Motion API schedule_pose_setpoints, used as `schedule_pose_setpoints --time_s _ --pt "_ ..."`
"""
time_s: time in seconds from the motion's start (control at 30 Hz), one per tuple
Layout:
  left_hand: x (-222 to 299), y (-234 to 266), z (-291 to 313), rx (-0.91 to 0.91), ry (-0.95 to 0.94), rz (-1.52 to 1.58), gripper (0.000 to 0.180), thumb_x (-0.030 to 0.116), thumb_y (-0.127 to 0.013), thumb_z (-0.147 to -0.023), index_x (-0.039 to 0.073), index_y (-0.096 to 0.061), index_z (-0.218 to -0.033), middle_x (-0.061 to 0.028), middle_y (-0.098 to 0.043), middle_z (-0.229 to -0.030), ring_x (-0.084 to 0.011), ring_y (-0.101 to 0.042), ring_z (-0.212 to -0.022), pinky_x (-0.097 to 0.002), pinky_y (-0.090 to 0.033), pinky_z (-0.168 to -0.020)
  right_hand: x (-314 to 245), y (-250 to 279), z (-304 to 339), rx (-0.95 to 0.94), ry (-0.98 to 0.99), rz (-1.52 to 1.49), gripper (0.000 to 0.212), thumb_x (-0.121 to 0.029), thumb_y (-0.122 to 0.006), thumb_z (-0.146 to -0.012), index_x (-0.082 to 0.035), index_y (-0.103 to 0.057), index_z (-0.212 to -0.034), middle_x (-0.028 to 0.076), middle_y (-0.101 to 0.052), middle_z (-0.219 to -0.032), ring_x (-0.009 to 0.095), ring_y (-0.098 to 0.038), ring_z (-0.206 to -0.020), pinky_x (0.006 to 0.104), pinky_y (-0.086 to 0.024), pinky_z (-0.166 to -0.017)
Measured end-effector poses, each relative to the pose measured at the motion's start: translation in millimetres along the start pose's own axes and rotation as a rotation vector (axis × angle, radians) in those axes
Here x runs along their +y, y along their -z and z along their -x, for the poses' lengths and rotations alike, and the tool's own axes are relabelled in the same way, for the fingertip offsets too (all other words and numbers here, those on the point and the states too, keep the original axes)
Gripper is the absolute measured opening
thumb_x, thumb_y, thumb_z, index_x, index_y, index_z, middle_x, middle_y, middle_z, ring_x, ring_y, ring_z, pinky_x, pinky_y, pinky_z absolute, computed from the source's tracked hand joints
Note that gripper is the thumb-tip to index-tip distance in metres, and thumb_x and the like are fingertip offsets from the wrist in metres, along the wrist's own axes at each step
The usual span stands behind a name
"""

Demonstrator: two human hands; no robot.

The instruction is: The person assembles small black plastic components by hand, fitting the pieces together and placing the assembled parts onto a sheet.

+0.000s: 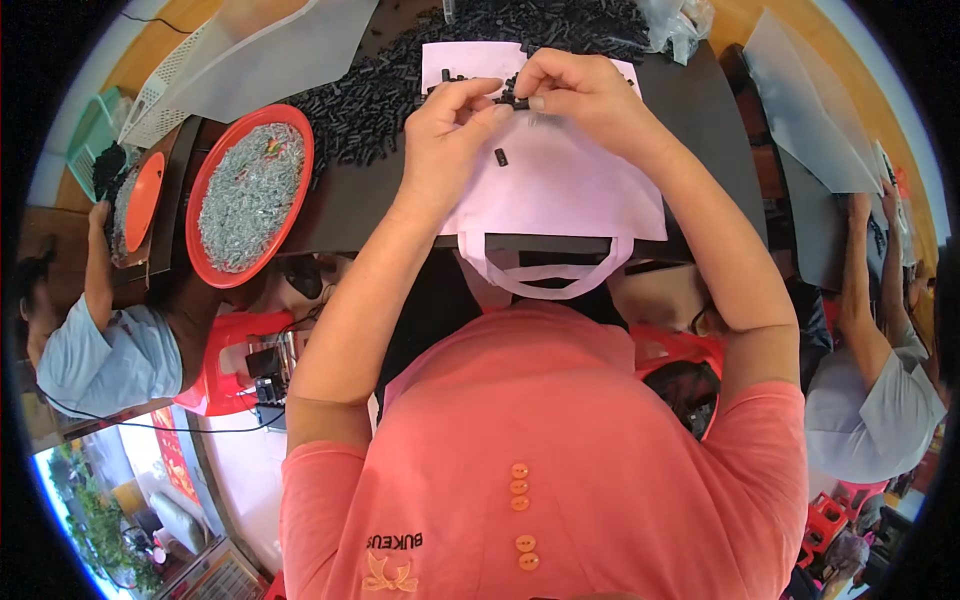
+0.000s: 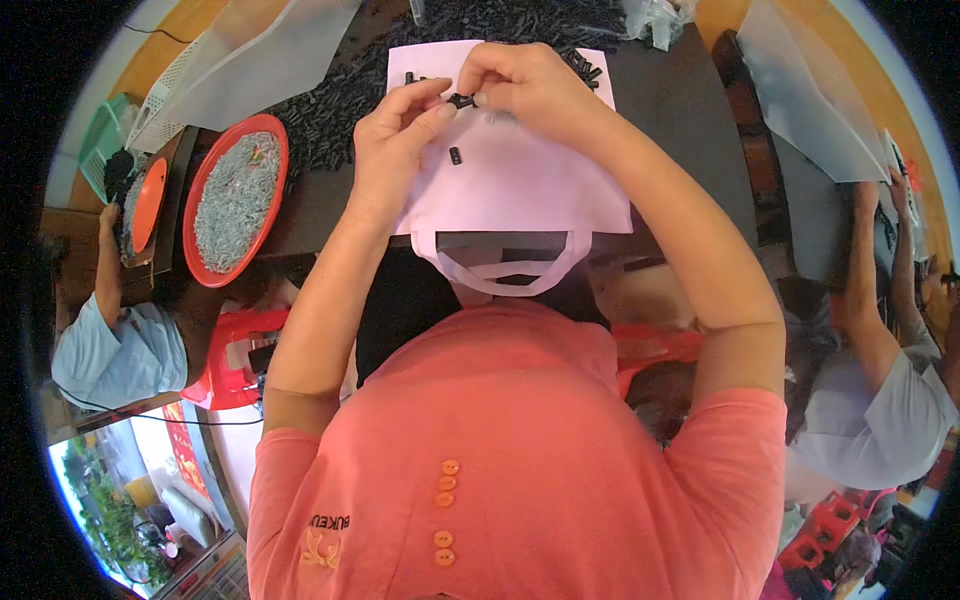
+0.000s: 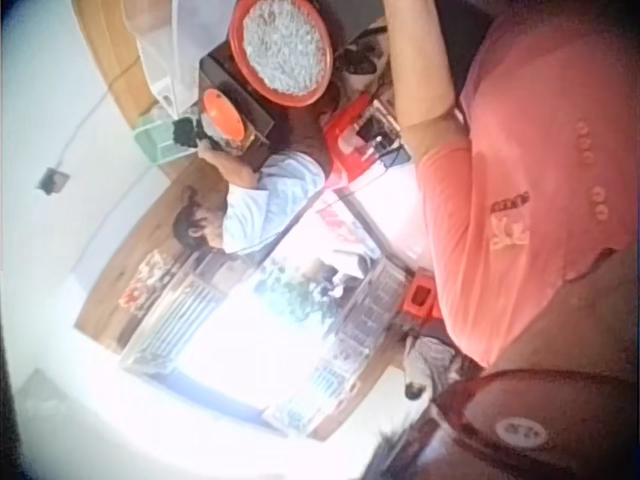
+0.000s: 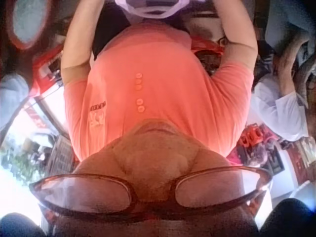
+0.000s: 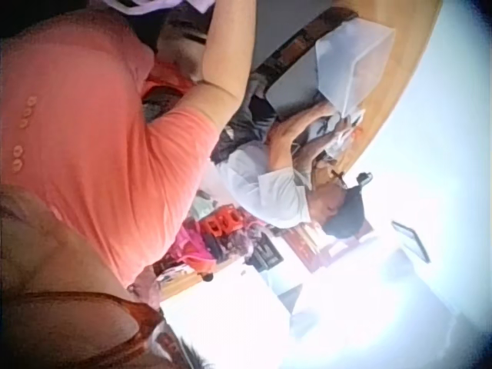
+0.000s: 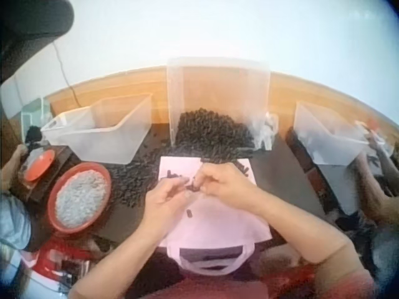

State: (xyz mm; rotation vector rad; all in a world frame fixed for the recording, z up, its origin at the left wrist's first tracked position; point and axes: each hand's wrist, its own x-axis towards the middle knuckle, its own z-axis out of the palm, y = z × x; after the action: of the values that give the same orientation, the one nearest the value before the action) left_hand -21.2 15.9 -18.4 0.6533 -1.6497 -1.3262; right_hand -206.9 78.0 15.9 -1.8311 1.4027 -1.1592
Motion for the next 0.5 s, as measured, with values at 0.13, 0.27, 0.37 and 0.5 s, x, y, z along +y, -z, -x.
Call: schedule_pose_setpoints --time_s 0.13,0.27,0.37,0.5 --pt "12 3 2 -0.107 0.196 0.009 0.014 0.005 -0.070 -0.082 -0.002 -0.068 -0.095 -0.0004 -0.059 -0.068 -0.0077 -0.051 -0.058 -0.0211 -0.041 -0.053 -5 -5 -1 -0.035 0.041 0.016 0.009 -0.005 -0.059 -0.083 -0.002 -0.060 -0.091 -0.002 -0.052 -0.073 0.006 -0.047 -0.070 0.0221 -0.040 -0.064" --pt "9 10 -2 -0.093 0.343 0.183 0.012 0.007 -0.067 -0.085 -0.003 -0.067 -0.091 -0.0029 -0.060 -0.066 -0.0088 -0.051 -0.052 -0.0208 -0.035 -0.045 4 -14 0 0.088 0.227 0.234 0.009 -0.001 -0.058 -0.082 -0.002 -0.060 -0.091 0.002 -0.054 -0.075 0.009 -0.051 -0.070 0.0243 -0.042 -0.063" --pt "3 12 -4 -0.113 0.406 0.325 0.012 0.008 -0.065 -0.087 -0.004 -0.066 -0.087 -0.0053 -0.062 -0.068 -0.0097 -0.052 -0.051 -0.0206 -0.032 -0.042 8 -19 1 0.159 0.402 0.348 0.011 0.003 -0.058 -0.081 -0.002 -0.060 -0.091 0.004 -0.055 -0.076 0.011 -0.053 -0.069 0.0254 -0.043 -0.063" --pt "3 8 -8 -0.113 0.393 0.417 0.012 0.008 -0.065 -0.086 -0.004 -0.067 -0.089 -0.0061 -0.062 -0.068 -0.0100 -0.052 -0.051 -0.0208 -0.032 -0.041 2 -13 6 0.189 0.313 0.214 0.012 0.004 -0.059 -0.080 -0.001 -0.060 -0.091 0.003 -0.056 -0.077 0.010 -0.054 -0.068 0.0247 -0.043 -0.062"
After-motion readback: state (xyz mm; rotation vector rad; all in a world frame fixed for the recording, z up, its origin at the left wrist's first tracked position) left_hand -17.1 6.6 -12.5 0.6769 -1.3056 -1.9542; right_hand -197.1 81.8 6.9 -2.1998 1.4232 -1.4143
